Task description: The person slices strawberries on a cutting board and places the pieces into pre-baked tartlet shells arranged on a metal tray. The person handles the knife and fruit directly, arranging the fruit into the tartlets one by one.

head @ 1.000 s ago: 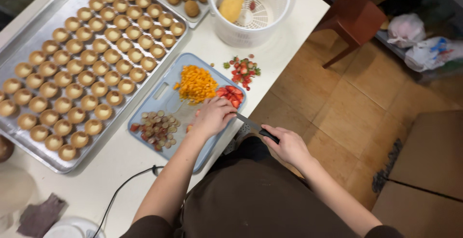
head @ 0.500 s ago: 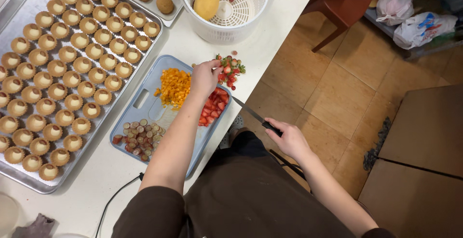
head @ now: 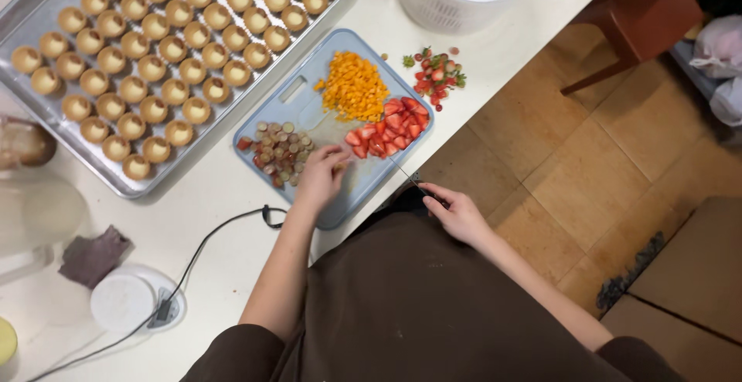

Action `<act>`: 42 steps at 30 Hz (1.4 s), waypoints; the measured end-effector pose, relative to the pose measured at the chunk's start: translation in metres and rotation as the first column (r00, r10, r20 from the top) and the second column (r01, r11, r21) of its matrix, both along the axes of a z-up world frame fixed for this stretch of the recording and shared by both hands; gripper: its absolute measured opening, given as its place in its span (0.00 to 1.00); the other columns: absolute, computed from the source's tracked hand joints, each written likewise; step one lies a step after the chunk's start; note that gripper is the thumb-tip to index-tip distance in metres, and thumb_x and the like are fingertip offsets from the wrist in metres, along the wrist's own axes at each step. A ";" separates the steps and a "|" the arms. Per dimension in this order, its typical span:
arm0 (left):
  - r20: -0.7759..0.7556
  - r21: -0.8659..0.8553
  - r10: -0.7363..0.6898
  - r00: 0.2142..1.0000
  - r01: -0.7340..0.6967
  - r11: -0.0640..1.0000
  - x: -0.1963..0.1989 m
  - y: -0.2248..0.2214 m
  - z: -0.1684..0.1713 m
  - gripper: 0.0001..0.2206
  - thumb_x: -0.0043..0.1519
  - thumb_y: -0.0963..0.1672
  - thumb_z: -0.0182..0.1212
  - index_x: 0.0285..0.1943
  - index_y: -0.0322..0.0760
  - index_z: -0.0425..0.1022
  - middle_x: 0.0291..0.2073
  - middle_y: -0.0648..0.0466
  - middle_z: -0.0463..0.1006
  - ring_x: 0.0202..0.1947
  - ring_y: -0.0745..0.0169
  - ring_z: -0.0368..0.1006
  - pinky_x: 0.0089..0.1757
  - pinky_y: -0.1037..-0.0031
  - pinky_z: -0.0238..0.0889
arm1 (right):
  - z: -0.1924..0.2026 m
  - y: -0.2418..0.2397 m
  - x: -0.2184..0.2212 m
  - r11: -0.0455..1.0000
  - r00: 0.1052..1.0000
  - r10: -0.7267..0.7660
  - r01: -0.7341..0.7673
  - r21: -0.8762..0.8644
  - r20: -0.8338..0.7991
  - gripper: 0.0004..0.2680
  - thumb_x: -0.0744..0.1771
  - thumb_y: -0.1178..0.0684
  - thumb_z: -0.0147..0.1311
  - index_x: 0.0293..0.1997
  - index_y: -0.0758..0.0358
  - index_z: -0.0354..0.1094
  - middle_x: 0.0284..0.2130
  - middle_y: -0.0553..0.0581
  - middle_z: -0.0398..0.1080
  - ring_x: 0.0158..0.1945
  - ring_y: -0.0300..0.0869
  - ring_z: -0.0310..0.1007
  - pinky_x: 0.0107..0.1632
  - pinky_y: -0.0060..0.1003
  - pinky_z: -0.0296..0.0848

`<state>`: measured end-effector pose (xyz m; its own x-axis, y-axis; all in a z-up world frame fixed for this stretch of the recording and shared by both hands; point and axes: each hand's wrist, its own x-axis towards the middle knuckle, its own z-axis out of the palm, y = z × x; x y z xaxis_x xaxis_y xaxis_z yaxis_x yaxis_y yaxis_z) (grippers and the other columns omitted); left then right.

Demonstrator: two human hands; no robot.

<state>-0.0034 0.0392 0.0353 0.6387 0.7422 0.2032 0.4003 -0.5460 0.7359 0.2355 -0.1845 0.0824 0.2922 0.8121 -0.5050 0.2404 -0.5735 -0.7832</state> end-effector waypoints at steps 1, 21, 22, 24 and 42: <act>-0.001 0.015 0.006 1.000 -0.006 1.000 0.001 -0.003 -0.004 0.10 0.56 0.41 0.66 0.47 0.37 0.83 0.46 0.45 0.81 0.46 0.42 0.76 0.47 0.60 0.69 | -0.001 0.003 -0.002 0.999 0.999 0.035 -0.035 0.026 0.005 0.14 0.69 0.50 0.53 0.62 0.57 0.71 0.24 0.49 0.71 0.28 0.32 0.66 0.35 0.31 0.69; 0.079 -0.340 0.417 0.905 -0.369 0.865 0.003 -0.041 -0.009 0.10 0.58 0.41 0.72 0.45 0.31 0.80 0.38 0.49 0.80 0.32 0.59 0.79 0.38 0.72 0.73 | -0.061 0.043 -0.049 0.992 0.988 0.121 -0.118 0.036 -0.099 0.16 0.71 0.48 0.47 0.65 0.62 0.68 0.22 0.47 0.68 0.24 0.31 0.62 0.29 0.29 0.66; 0.056 -0.383 0.439 0.897 -0.387 0.839 0.003 -0.042 -0.010 0.10 0.58 0.40 0.73 0.44 0.31 0.80 0.37 0.49 0.80 0.32 0.60 0.79 0.38 0.72 0.73 | -0.060 0.042 -0.050 0.991 0.989 0.126 -0.123 0.053 -0.081 0.16 0.71 0.48 0.47 0.65 0.62 0.68 0.22 0.48 0.68 0.24 0.32 0.63 0.30 0.30 0.66; 0.134 -0.409 0.448 0.884 -0.363 0.838 0.003 -0.043 -0.011 0.09 0.57 0.40 0.72 0.44 0.31 0.80 0.39 0.50 0.81 0.33 0.62 0.80 0.38 0.74 0.74 | -0.057 0.040 -0.052 0.987 0.990 0.137 -0.133 0.085 -0.044 0.15 0.71 0.48 0.47 0.64 0.62 0.69 0.22 0.48 0.68 0.26 0.33 0.65 0.32 0.31 0.67; 0.118 -0.342 0.482 0.868 -0.421 0.840 0.007 -0.045 -0.014 0.07 0.58 0.39 0.71 0.43 0.29 0.83 0.38 0.49 0.82 0.32 0.61 0.80 0.37 0.75 0.74 | -0.020 0.069 -0.066 0.971 0.962 0.210 -0.226 0.079 0.175 0.12 0.71 0.51 0.49 0.58 0.62 0.71 0.25 0.71 0.69 0.26 0.54 0.71 0.36 0.43 0.72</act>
